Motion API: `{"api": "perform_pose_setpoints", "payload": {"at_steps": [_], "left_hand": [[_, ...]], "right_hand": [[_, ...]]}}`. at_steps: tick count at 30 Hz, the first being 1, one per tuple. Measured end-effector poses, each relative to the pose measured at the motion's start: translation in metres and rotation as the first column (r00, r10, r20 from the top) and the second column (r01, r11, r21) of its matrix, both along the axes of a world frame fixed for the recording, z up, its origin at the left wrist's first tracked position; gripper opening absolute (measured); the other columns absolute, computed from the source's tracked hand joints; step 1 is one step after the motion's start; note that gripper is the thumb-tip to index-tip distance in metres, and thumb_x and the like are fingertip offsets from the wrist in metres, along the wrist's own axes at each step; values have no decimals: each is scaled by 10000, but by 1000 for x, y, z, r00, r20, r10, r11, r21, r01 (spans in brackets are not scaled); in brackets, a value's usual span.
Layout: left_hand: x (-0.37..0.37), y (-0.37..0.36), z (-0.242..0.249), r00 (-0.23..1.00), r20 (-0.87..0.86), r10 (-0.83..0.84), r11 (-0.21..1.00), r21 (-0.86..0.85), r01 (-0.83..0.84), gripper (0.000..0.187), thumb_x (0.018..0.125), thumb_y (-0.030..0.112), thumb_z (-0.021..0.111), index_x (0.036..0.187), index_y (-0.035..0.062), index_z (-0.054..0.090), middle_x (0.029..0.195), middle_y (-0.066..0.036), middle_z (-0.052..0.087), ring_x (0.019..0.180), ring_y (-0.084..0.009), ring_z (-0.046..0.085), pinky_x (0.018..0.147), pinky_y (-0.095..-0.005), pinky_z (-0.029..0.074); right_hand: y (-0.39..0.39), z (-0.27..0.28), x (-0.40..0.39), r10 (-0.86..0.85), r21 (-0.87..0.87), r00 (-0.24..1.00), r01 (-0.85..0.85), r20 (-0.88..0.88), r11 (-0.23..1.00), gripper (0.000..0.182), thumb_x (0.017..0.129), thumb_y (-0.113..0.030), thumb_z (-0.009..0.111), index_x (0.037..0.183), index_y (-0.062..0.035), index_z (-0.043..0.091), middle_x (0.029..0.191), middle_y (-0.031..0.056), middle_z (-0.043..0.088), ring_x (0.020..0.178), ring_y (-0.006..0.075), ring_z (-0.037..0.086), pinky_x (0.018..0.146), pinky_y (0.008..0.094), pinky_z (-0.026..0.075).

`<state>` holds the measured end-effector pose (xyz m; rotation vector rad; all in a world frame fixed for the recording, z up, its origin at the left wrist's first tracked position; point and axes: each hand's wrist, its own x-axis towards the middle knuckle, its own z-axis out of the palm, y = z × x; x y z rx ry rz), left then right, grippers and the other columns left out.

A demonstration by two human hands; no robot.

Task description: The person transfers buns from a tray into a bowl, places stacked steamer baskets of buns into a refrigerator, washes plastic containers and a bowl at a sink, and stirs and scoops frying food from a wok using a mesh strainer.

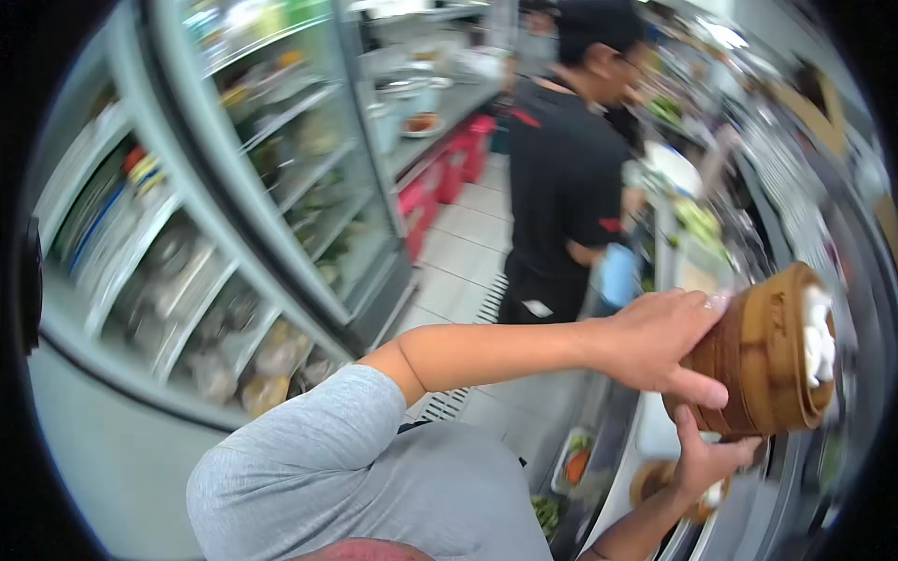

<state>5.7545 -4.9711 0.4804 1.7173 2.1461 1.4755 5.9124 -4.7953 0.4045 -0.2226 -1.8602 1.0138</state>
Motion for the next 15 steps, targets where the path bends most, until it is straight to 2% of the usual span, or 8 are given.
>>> {"api": "perform_pose_setpoints", "payload": {"at_steps": [2, 3, 5, 7, 11, 13, 14, 15], "left_hand": [[6, -86, 12, 950, -196, 244, 967, 116, -225, 899, 738, 629, 751, 1149, -126, 489, 982, -260, 574, 935, -431, 590, 818, -487, 488], [11, -129, 23, 902, -250, 352, 936, 97, -339, 882, 739, 627, 750, 1128, -122, 496, 980, -261, 576, 936, -432, 592, 818, -485, 489], [37, -221, 58, 762, -357, 541, 828, 62, -558, 848, 740, 622, 748, 1087, -114, 509, 977, -263, 581, 939, -433, 595, 820, -481, 491], [66, -299, 87, 579, -410, 704, 678, 146, -721, 810, 768, 633, 723, 1025, -113, 541, 971, -278, 614, 947, -441, 626, 833, -494, 509], [114, -436, 148, 278, -430, 859, 339, 70, -938, 771, 797, 654, 696, 996, -88, 634, 959, -291, 671, 931, -419, 678, 814, -455, 545], [124, -506, 166, 126, -437, 890, 230, 192, -954, 763, 771, 670, 687, 897, -83, 685, 828, -252, 710, 820, -370, 724, 748, -432, 574], [135, -538, 177, 72, -446, 892, 177, 199, -964, 778, 769, 681, 681, 909, -84, 689, 841, -254, 712, 820, -370, 723, 754, -427, 572], [147, -568, 187, 17, -454, 891, 124, 207, -970, 793, 768, 693, 675, 920, -85, 693, 854, -256, 714, 821, -370, 722, 759, -421, 570]], "right_hand": [[-69, 24, -26, 211, 57, 977, -209, -29, 976, 995, 659, -275, 933, 1430, 47, 393, 1343, 155, 523, 1199, 252, 556, 1059, 380, 418], [-97, 35, -42, 313, 64, 949, -310, -43, 949, 994, 659, -282, 934, 1426, 47, 395, 1337, 153, 525, 1195, 250, 557, 1056, 379, 420], [-163, 59, -67, 507, 73, 859, -503, -71, 861, 992, 659, -295, 936, 1419, 48, 399, 1326, 149, 529, 1188, 246, 557, 1050, 377, 423], [-235, 92, -88, 694, 97, 719, -689, -33, 718, 955, 669, -283, 930, 1399, 52, 414, 1282, 143, 562, 1155, 228, 563, 1030, 365, 431], [-402, 157, -123, 917, 158, 369, -907, -152, 391, 787, 707, -223, 884, 1343, 34, 499, 1227, 113, 610, 1079, 212, 613, 977, 330, 470], [-489, 186, -129, 955, 168, 232, -950, -187, 264, 787, 664, -229, 920, 1289, 46, 530, 1184, 135, 643, 1051, 221, 642, 944, 335, 504], [-527, 198, -129, 970, 144, 176, -969, -167, 200, 769, 661, -242, 926, 1261, 52, 545, 1152, 145, 665, 1009, 222, 664, 901, 329, 529], [-565, 209, -124, 984, 124, 43, -990, -171, 64, 758, 662, -258, 929, 1239, 60, 555, 1125, 150, 679, 978, 224, 681, 875, 325, 547]]}}
